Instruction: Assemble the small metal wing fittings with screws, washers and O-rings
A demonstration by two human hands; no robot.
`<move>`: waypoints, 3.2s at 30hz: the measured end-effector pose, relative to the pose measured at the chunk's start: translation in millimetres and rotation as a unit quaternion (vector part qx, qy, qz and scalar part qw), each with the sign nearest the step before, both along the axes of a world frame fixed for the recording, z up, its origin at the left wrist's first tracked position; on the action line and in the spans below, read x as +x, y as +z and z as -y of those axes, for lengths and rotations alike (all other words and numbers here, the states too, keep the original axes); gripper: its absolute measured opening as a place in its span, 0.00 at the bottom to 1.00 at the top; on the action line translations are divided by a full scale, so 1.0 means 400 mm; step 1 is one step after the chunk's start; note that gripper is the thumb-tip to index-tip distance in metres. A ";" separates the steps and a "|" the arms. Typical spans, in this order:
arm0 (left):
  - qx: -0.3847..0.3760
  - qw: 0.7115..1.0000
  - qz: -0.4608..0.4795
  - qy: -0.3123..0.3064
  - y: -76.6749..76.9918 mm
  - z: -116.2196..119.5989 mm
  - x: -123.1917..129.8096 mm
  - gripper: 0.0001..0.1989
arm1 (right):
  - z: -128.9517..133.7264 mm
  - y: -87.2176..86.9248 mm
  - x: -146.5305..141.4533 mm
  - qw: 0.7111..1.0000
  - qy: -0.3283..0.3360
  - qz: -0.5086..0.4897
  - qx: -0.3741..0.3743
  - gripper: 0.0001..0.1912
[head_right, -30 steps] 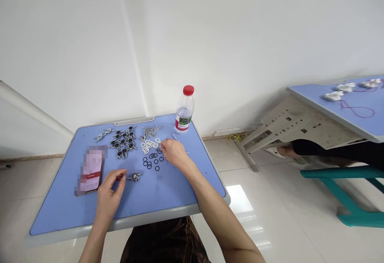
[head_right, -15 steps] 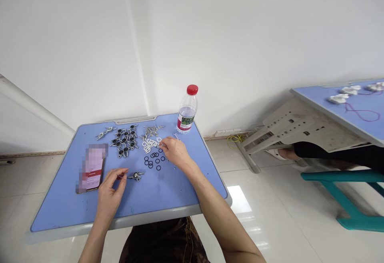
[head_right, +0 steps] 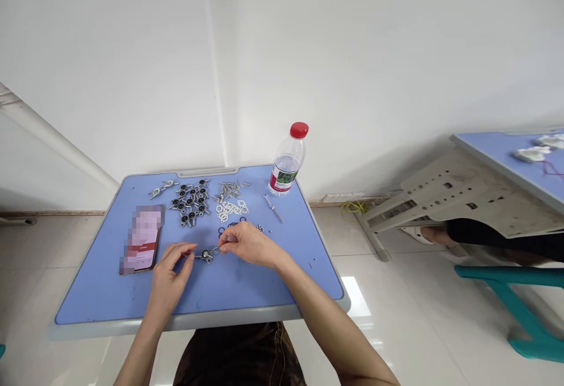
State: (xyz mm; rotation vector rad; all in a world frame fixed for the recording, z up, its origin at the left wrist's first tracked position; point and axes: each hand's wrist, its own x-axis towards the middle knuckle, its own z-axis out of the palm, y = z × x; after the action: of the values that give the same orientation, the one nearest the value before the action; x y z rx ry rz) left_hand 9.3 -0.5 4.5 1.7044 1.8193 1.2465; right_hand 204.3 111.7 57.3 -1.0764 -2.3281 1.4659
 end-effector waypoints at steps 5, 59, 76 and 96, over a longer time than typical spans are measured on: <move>-0.005 1.000 -0.006 -0.008 -0.005 -0.002 -0.001 0.10 | 0.003 -0.002 -0.010 1.000 0.001 -0.001 -0.012 0.08; 0.000 0.977 -0.208 -0.039 -0.009 -0.005 0.031 0.07 | 0.030 0.021 -0.025 0.975 -0.029 0.149 0.163 0.07; -0.020 0.984 -0.171 -0.053 -0.004 0.006 0.027 0.08 | 0.084 -0.008 -0.033 0.947 0.059 0.235 0.211 0.07; -0.050 0.986 -0.150 -0.050 -0.010 0.015 0.020 0.09 | 0.004 0.070 0.119 0.961 -0.188 -0.202 0.004 0.15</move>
State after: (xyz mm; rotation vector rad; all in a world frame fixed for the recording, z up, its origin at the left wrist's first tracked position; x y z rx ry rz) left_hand 17.4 -6.7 0.6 1.9847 1.8937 0.8810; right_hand 252.1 109.9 85.3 -1.0291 -1.7391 1.3723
